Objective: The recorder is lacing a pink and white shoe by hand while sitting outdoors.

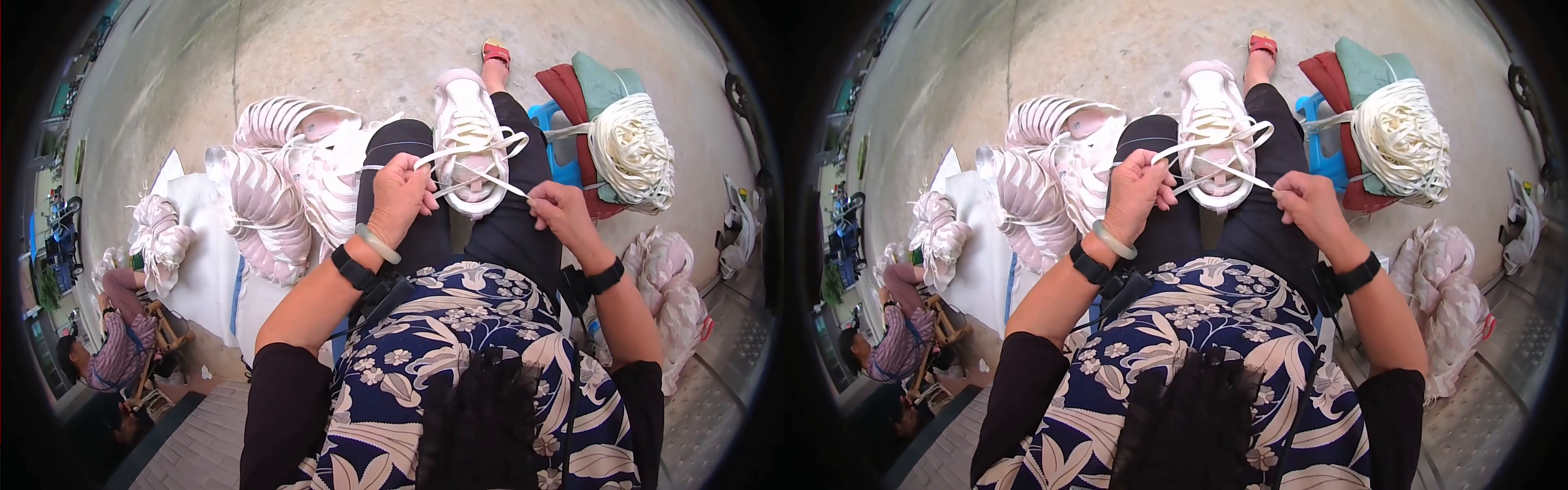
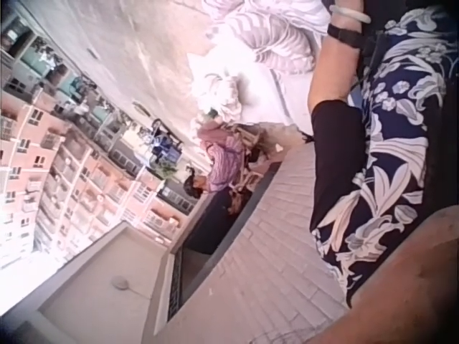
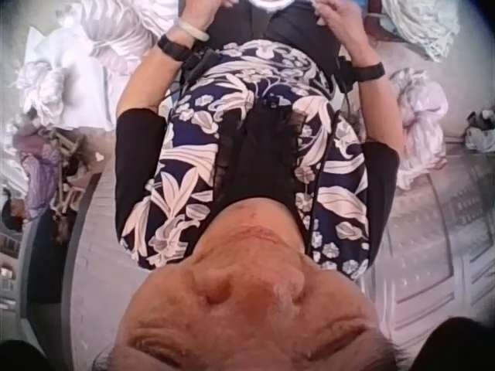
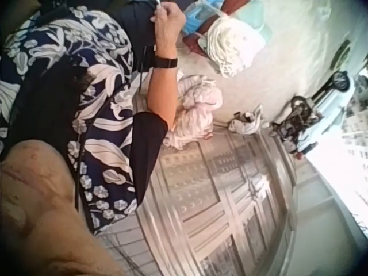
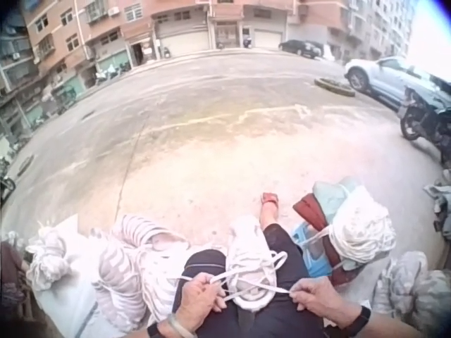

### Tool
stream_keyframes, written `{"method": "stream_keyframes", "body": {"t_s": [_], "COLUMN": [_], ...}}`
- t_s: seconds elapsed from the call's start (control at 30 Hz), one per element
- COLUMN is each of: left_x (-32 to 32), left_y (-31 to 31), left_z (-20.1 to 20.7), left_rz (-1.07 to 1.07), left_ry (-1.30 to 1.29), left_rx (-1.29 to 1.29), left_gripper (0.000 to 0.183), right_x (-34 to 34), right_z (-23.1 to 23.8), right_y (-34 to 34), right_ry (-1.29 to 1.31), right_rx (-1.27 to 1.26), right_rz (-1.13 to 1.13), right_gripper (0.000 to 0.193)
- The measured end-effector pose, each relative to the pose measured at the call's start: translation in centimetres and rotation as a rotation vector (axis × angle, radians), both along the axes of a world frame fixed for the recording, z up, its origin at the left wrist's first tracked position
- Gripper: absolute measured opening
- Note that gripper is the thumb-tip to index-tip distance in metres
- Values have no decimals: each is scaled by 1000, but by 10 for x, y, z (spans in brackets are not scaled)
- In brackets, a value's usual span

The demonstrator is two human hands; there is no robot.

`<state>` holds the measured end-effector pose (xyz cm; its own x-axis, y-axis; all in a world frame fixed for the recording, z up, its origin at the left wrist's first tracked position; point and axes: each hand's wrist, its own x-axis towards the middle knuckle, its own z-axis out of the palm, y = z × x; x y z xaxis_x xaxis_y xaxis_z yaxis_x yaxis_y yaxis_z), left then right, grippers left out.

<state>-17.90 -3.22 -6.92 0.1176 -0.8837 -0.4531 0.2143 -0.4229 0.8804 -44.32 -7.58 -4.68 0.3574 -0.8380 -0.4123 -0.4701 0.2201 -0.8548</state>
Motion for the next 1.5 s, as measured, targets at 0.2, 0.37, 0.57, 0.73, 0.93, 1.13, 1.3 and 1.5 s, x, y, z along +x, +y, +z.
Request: {"method": "stream_keyframes", "body": {"t_s": [0.2,0.37,0.57,0.73,0.93,1.13,1.3,1.5], "left_x": [34,88,130,148,168,163,146,136], "left_y": [4,13,28,33,20,-29,-56,-58], "left_z": [1,-6,-23,-42,-82,-119,-124,-117], "left_rz": [39,134,283,353,392,-161,-494,-693], "left_ry": [-85,-219,-324,-387,-577,-1266,-1331,-1369], "left_rx": [-81,-15,72,123,136,-154,289,477], "left_gripper": [22,15,12,13,9,17,16,51], "right_x": [20,37,49,47,43,42,41,43], "right_z": [-12,-16,-22,-30,-31,-32,-38,-29], "right_y": [-24,-35,-35,-34,-34,-35,-28,-27], "right_ry": [-20,-134,-207,-219,-452,-643,-463,-449], "right_rx": [142,230,129,125,247,347,289,304], "right_rz": [-91,-200,-239,-298,-434,-518,-334,-374], "right_gripper": [20,18,13,10,11,10,10,9]}}
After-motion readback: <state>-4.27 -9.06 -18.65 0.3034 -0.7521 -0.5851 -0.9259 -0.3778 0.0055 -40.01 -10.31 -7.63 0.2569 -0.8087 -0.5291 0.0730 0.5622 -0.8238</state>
